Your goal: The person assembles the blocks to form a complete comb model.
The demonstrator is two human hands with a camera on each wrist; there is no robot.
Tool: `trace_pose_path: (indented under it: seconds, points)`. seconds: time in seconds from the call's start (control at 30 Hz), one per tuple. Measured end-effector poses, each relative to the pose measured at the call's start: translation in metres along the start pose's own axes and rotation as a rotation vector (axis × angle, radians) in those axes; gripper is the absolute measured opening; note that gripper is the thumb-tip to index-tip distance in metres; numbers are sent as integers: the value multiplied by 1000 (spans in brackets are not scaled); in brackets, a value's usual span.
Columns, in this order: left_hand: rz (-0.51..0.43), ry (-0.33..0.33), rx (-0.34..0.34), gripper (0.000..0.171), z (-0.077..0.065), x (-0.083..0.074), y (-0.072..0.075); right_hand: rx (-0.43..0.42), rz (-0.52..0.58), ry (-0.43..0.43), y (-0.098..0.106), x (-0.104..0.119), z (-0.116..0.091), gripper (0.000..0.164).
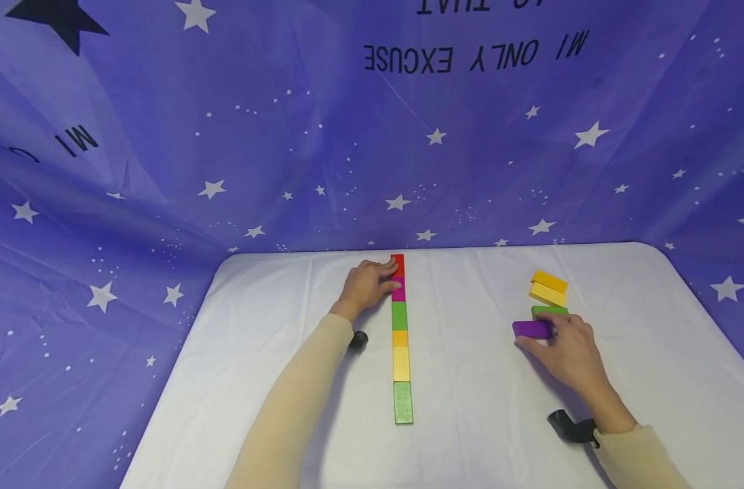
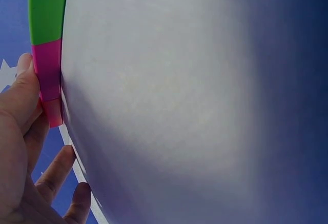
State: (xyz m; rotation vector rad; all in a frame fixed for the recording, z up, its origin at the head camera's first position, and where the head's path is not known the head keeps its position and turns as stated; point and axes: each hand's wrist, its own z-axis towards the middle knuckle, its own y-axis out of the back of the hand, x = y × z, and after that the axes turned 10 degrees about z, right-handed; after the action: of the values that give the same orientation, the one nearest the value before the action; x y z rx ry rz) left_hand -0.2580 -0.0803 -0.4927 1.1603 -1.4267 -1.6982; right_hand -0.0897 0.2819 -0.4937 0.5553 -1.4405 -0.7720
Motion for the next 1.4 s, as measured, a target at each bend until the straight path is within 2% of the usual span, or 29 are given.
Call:
trace_pose_path:
  seconds: [0.17,0.4,0.6,0.93,1.17,1.4]
  points:
    - [-7,2,3,55,1,1,-1,-24,-15,-63,-4,6,-1,81]
    - [11,-15,-12,55,0,1,-2,-68,-45,-57,-10,14,0,75]
    - [6,-11,-8,56,0,3,-3,-64,-40,-68,-15,15,-1,70]
    - [-7,-1,-2,58,3,2,-3,-61,-73,-94,-14,16,-1,74]
    - [-8,-14,-15,58,5,1,-3,-80,-57,-53,-13,16,-1,72]
    - [-27,-18,-10,56,5,-1,-1,-128,-21,55,-10,26,9,71]
